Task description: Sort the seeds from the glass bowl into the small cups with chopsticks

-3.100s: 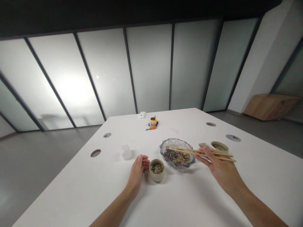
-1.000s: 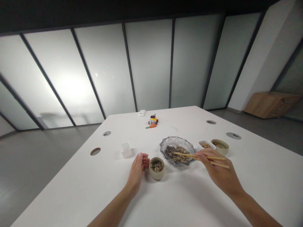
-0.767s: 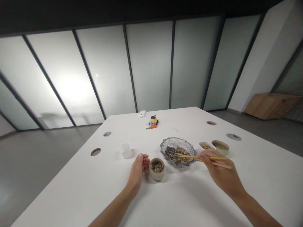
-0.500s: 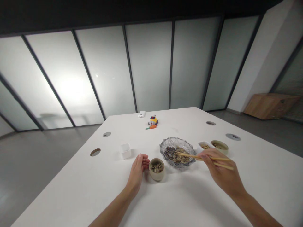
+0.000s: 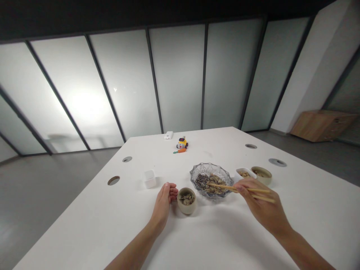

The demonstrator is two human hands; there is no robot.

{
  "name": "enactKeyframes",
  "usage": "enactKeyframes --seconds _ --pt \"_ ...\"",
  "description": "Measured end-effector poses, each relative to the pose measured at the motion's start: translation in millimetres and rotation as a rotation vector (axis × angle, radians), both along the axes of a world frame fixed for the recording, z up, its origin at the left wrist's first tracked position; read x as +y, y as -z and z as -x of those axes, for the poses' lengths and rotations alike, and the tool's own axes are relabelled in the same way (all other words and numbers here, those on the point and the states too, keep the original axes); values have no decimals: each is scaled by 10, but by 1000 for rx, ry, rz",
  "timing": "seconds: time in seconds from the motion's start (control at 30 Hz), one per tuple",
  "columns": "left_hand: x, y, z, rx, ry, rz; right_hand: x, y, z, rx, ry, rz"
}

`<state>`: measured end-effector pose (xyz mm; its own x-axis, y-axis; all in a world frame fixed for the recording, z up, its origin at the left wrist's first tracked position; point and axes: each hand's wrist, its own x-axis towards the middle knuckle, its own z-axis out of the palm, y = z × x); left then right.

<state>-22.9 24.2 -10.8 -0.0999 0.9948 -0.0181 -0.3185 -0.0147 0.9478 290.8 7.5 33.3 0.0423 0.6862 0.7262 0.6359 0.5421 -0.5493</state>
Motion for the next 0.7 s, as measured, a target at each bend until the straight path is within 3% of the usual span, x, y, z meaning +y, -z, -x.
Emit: enactKeyframes --seconds 0.4,0.7 --pt "20 19 3 -7 -8 5 17 37 2 -36 -68 -76" --pt "24 12 2 -8 -8 9 24 20 -32 -1 -5 -82"
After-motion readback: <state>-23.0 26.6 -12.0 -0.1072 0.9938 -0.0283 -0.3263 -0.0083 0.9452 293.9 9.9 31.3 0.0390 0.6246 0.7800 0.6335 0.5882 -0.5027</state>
